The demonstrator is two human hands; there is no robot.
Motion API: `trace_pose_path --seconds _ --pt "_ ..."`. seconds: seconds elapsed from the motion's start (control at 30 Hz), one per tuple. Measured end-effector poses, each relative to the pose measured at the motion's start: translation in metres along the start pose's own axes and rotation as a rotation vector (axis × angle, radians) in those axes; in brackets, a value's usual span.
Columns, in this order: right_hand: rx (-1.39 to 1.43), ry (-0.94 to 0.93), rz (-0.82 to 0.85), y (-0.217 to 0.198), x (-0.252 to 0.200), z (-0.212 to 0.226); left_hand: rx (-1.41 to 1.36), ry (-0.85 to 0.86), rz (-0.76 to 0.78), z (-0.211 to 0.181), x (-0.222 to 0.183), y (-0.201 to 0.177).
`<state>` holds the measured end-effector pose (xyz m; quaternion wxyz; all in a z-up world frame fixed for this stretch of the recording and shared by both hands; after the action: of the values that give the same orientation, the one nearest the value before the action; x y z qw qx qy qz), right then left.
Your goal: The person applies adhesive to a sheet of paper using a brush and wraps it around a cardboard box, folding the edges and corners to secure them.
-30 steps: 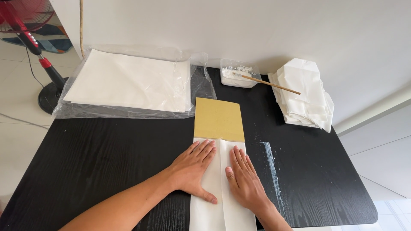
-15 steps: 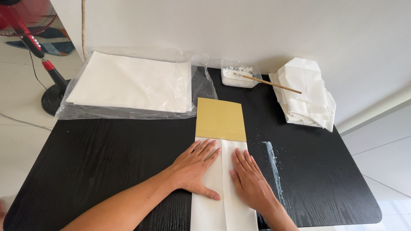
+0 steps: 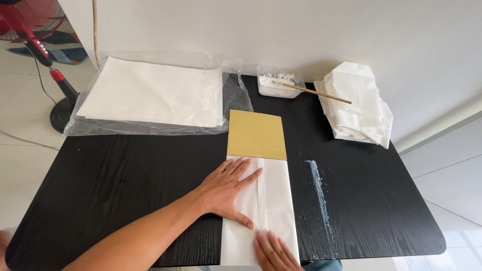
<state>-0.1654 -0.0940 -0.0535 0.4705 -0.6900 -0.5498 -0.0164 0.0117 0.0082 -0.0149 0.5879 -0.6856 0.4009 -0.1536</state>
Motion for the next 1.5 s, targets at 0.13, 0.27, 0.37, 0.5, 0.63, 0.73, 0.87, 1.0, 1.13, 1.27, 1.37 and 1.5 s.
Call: trace_pose_path --seconds 0.13,0.27,0.37,0.5,0.63,0.73,0.87,1.0,1.13,1.27,1.37,1.5 --pt "0.185 0.125 0.036 0.054 -0.043 0.022 -0.004 0.012 0.006 -0.003 -0.002 -0.006" --pt "0.944 0.331 1.297 0.046 -0.008 -0.039 -0.039 -0.003 0.008 -0.006 -0.004 -0.009" --pt "0.948 0.422 0.676 0.030 0.040 -0.089 -0.035 -0.015 0.027 -0.008 -0.005 -0.012" --pt "0.938 0.352 0.643 0.057 0.060 -0.099 -0.014 -0.005 0.006 -0.003 -0.003 -0.006" --pt "0.867 0.346 0.626 0.093 0.071 -0.118 -0.006 -0.020 0.027 0.001 -0.003 -0.002" --pt "0.853 0.364 0.570 0.117 0.080 -0.132 -0.004 -0.003 0.004 0.002 -0.001 0.003" --pt "0.807 0.343 0.570 0.111 0.087 -0.130 0.001 -0.005 -0.026 0.003 0.001 0.003" --pt "0.781 0.283 0.659 0.071 0.065 -0.099 0.037 0.000 -0.054 0.004 0.004 0.006" --pt "0.842 0.212 0.680 0.028 0.029 -0.059 0.021 -0.014 0.001 0.003 0.001 0.001" --pt "0.334 -0.038 0.274 -0.003 -0.021 -0.011 0.030 -0.035 0.047 0.002 -0.001 -0.001" --pt "0.439 0.062 0.215 0.014 -0.064 -0.002 0.019 -0.024 0.023 0.005 0.002 0.002" --pt "0.622 0.509 0.241 -0.001 -0.032 -0.052 -0.178 0.057 -0.189 0.007 -0.008 -0.015"
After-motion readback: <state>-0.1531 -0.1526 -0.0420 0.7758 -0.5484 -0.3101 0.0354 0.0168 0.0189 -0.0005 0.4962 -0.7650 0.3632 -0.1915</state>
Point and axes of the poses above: each hand's wrist, its own x-axis towards the middle knuckle, its own y-axis out of the palm, z = x × y, the point moved 9 cm from there along x, towards the middle knuckle, and after that the axes turned 1 degree about x, right-handed, at the moved point
